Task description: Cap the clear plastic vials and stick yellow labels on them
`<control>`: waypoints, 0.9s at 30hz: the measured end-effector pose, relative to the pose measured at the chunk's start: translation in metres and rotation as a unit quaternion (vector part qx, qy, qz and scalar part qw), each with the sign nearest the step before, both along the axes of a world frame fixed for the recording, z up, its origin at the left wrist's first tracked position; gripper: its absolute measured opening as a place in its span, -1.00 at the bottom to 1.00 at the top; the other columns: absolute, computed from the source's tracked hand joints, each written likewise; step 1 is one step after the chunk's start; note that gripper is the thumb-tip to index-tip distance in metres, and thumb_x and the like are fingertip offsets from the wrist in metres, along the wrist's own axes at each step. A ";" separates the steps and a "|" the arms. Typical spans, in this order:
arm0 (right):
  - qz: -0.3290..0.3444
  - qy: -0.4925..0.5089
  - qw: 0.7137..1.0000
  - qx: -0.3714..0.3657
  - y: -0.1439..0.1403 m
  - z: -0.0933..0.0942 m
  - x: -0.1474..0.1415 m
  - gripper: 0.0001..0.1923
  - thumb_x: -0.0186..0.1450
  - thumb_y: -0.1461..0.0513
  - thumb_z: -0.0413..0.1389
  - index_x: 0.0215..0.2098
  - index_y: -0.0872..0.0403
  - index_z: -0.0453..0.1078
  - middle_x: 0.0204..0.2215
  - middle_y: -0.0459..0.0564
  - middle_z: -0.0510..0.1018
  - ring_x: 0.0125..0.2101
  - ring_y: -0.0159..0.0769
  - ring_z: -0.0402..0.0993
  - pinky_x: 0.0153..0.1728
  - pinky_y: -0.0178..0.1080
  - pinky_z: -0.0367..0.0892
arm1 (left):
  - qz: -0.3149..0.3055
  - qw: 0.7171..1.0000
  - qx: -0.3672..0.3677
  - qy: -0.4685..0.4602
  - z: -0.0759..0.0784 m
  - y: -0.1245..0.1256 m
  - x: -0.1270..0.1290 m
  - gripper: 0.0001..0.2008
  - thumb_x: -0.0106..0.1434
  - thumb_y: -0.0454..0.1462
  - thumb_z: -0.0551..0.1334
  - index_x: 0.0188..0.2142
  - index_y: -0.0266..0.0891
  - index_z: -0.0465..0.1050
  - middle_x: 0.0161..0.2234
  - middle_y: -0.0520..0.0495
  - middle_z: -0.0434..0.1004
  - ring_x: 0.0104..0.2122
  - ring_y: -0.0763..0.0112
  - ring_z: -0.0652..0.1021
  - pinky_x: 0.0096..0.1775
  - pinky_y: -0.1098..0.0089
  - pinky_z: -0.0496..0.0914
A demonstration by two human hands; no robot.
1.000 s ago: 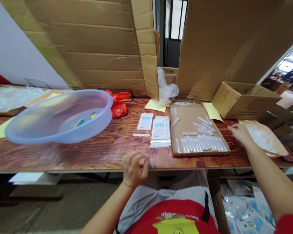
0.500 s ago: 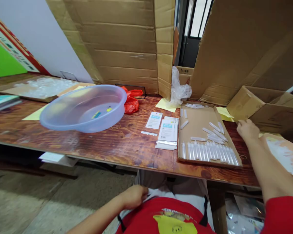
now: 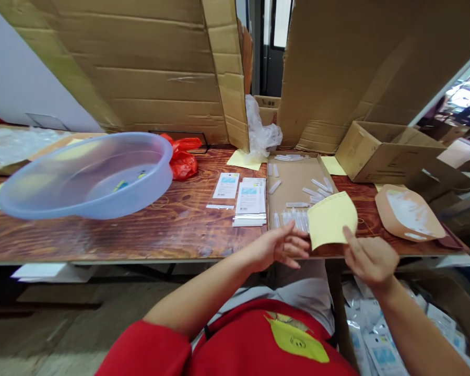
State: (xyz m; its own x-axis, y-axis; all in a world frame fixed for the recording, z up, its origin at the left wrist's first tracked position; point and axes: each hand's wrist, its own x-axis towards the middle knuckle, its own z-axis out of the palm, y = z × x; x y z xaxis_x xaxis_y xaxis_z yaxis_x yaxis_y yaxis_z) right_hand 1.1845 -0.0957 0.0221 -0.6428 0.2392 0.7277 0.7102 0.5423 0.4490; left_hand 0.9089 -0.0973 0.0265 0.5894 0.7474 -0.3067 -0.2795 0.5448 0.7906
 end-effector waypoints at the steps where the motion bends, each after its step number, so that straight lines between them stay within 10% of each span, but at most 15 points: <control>1: 0.028 0.001 1.000 -0.009 -0.013 -0.001 -0.004 -0.29 0.29 0.38 0.15 0.39 0.21 0.17 -0.64 -0.17 0.40 -0.62 -0.38 0.19 -0.51 -0.21 0.10 | 0.030 0.999 -0.024 -0.021 0.000 0.003 0.010 -0.36 0.11 0.24 0.30 -0.09 -0.24 0.47 -0.23 -0.15 0.58 -0.30 0.26 0.63 -0.40 0.35 0.51; 7: 0.086 -0.009 0.995 -0.045 -0.062 -0.008 0.006 -0.31 0.31 0.42 0.16 0.38 0.36 0.15 -0.59 -0.09 0.50 -0.58 -0.38 0.27 -0.51 -0.22 0.15 | 0.241 0.965 -0.079 -0.073 -0.001 -0.004 0.031 -0.61 0.03 -0.39 0.48 -0.19 -0.25 0.38 -0.35 -0.02 0.61 -0.39 0.48 0.63 -0.34 0.52 0.48; 19: 0.107 -0.039 0.988 -0.102 -0.074 -0.024 0.015 -0.65 0.36 0.40 0.10 0.11 0.27 0.45 -0.36 0.07 0.61 -0.47 -0.35 0.41 -0.43 -0.19 0.19 | 0.295 0.955 0.005 -0.035 0.000 -0.014 0.023 -0.52 -0.27 -0.14 0.61 -0.39 -0.31 0.55 -0.40 -0.05 0.63 -0.45 0.43 0.59 -0.42 0.45 0.49; 23: 0.109 0.052 0.973 -0.198 -0.090 -0.080 0.012 -0.64 0.28 0.38 0.24 0.04 0.14 0.47 -0.36 0.02 0.61 -0.40 -0.32 0.45 -0.38 -0.20 0.23 | 0.321 0.947 0.003 -0.019 -0.004 -0.011 0.016 -0.52 -0.31 -0.13 0.61 -0.39 -0.30 0.59 -0.42 -0.03 0.63 -0.47 0.45 0.57 -0.46 0.48 0.45; 27: 0.013 0.161 0.855 -0.493 -0.094 -0.164 0.004 -0.77 0.40 0.16 0.05 -0.19 0.05 0.53 -0.31 0.12 0.61 -0.31 -0.16 0.52 -0.31 -0.14 0.38 | 0.332 0.943 -0.030 -0.009 -0.005 -0.008 0.009 -0.47 -0.31 -0.11 0.60 -0.31 -0.25 0.61 -0.44 0.00 0.63 -0.53 0.45 0.57 -0.52 0.48 0.40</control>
State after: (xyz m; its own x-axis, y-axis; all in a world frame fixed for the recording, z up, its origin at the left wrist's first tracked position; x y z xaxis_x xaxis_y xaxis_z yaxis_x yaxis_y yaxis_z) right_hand 1.1880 -0.1898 -0.1424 -0.4611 0.8268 0.3221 0.6924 0.5623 -0.4522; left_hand 0.9181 -0.1054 0.0216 0.0026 0.9350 -0.3548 -0.5878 0.2884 0.7559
